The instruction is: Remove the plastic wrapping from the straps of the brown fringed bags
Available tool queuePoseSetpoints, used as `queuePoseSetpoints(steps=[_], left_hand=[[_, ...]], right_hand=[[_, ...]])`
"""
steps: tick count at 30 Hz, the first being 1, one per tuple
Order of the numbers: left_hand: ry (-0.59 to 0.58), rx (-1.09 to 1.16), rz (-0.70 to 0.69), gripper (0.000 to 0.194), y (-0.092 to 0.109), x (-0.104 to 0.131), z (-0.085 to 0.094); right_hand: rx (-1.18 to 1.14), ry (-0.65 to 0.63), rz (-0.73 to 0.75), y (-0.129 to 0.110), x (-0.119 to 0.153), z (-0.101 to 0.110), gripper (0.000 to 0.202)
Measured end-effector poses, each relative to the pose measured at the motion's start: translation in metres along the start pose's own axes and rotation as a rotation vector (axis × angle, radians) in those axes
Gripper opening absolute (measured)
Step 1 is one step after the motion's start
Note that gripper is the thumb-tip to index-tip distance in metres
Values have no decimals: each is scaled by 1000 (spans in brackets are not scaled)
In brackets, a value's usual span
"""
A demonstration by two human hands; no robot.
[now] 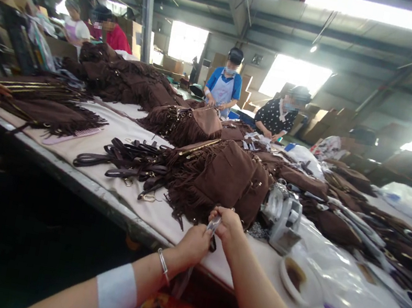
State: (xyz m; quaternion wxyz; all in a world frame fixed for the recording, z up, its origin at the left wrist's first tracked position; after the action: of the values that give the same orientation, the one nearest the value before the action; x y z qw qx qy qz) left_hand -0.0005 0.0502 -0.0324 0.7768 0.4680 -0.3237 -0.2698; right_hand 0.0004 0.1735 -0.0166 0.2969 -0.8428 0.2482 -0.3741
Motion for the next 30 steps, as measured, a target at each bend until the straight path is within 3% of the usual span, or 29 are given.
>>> queuePoseSetpoints(steps=[3,7,10,12,13,15,18,20,23,25,30], left_hand=[[-13,82,30,40,3,2,2],[-115,231,122,42,10,4,8],[-177,278,148,41,11,2,17],[-212,342,159,39,8,0,22],[-234,377,166,38,6,-1,23],[-272,430,175,36,4,-3,24],[-292,447,159,31,4,-3,23],[-268,419,134,24,5,-2,23],[-213,349,106,21,4,2,22],[-143,270,70,26,1,3,23],[141,-130,-189,28,-5,1,25]], right_hand=[[-44,29,-35,-3,-6,-3,23],[-77,33,-15,-5,0,-5,25],[-64,2,-12,-10,13,7,24],[78,-15,23,-16,24,25,21],[213,-29,107,-21,30,35,21],[578,-112,424,-34,44,48,18],[1105,-434,924,-43,69,44,26],[1370,-616,1074,-39,78,34,29],[1608,-721,1162,-35,78,15,19],[1675,-772,1166,-33,75,4,18],[1710,-898,1034,-32,62,-11,16]])
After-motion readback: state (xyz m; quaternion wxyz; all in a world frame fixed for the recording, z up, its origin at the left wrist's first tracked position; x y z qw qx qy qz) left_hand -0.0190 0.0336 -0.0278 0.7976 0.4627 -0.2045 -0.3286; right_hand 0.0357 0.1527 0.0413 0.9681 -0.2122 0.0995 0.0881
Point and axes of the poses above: each hand's wrist, its own x-axis away from the middle knuckle, its own z-axis out of the back of the hand, y = z × x, the point moved 3 cm from there along -x, towards the middle knuckle, and after that the axes turned 14 degrees about -x, right-handed, at the moved point
